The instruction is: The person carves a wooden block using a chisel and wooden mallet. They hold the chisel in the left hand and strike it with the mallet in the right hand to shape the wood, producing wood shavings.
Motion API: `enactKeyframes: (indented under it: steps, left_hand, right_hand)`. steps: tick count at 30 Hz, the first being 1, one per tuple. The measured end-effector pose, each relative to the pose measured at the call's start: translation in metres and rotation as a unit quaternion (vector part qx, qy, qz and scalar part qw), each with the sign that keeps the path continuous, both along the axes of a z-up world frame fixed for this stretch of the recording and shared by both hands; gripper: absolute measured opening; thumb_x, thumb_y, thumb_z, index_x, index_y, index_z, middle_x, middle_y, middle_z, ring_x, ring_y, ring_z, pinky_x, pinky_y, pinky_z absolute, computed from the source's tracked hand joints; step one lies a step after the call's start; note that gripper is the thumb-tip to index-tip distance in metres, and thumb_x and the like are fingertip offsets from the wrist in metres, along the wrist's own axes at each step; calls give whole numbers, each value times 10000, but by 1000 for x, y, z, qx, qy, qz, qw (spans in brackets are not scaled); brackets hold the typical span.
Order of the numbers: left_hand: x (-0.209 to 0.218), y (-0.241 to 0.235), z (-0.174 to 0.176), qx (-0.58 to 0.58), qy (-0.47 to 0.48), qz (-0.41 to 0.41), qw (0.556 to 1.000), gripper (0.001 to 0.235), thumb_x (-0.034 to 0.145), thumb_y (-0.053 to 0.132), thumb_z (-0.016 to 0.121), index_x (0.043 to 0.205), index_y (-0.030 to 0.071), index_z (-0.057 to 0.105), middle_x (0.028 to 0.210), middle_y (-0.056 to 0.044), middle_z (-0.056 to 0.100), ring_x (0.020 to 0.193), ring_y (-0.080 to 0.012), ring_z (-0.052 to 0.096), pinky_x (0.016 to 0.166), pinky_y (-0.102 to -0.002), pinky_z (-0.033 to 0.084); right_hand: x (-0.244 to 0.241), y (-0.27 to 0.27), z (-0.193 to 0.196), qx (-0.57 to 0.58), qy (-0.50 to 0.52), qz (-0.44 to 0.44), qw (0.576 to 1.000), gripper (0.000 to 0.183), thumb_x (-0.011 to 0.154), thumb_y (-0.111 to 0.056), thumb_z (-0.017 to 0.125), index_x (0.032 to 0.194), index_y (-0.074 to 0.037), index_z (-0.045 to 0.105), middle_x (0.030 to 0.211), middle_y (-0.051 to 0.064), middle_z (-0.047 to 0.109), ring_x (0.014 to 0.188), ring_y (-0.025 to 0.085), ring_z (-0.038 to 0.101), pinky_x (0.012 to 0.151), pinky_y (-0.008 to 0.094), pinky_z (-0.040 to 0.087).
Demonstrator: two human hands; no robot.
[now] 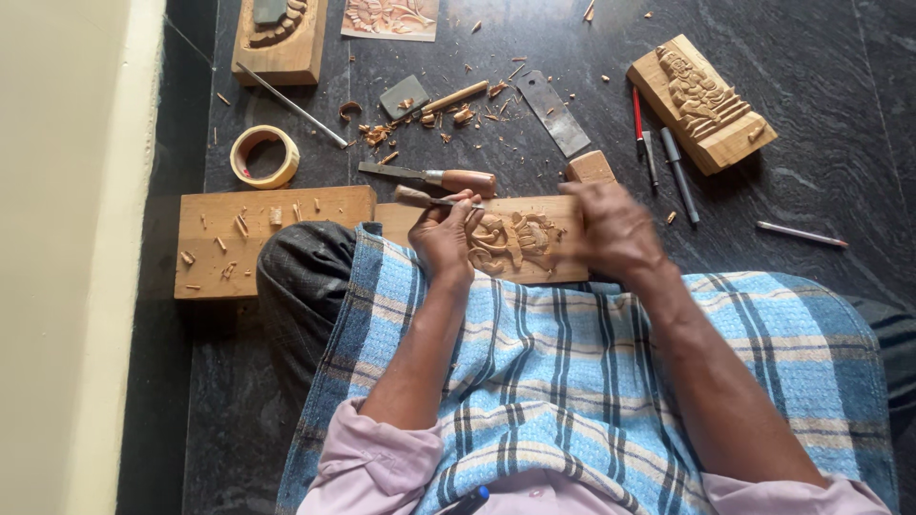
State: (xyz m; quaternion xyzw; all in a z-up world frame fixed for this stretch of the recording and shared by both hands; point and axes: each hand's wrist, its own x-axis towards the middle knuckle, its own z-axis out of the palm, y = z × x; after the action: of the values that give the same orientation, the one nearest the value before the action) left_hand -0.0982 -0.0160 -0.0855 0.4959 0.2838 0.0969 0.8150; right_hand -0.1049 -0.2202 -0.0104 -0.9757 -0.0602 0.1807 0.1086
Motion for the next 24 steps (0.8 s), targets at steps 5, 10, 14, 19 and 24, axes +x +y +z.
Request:
enactKeyframes:
  steps: [5, 10, 14, 19, 24]
  left_hand:
    - [0, 2, 7, -58, 0, 26, 998, 137, 873, -78, 665, 998, -26, 687, 984, -190, 768, 841, -241, 781, 685, -263, 674]
    - [2, 0, 10, -9, 26, 39, 999, 95, 932, 7, 638, 1000, -7, 702, 987, -161, 761, 868, -197, 775, 716, -247, 643]
    - [9, -2, 0, -12, 42, 69, 997, 101, 929, -15, 653, 1014, -39, 701, 965, -176, 742, 817, -221, 765, 710, -276, 641]
    - [-2, -9, -9, 16, 13, 43, 999, 142, 899, -36, 663, 1032, -28, 713, 963, -160, 773, 837, -194, 777, 706, -249, 670]
    - [-2, -12, -15, 17, 23, 44, 999, 150, 884, -38, 689, 1031, -26, 718, 980, -149, 772, 843, -196, 779, 724, -247, 660]
  right_hand:
    - [-15, 25, -40, 29, -174, 143, 974, 1226, 367, -543, 1003, 1434, -189, 513, 1502, 282, 399, 1370, 471, 367, 1064, 558, 432]
    - [-5, 15, -59, 122, -195, 122, 966, 1201, 274, -526, 1007, 1350, -218, 573, 1458, 212, 477, 1394, 442, 417, 1118, 530, 440]
    - [-5, 17, -57, 131, -197, 119, 964, 1221, 234, -516, 1010, 1340, -214, 591, 1454, 215, 465, 1382, 444, 409, 1119, 537, 436]
    - [-3, 16, -42, 87, -185, 122, 971, 1097, 374, -534, 979, 1334, -148, 614, 1439, 217, 509, 1336, 413, 472, 1018, 520, 503]
    - [7, -30, -49, 58, -283, 31, 957, 788, 856, -605, 843, 1394, -80, 607, 1384, 196, 620, 1235, 329, 644, 939, 442, 600]
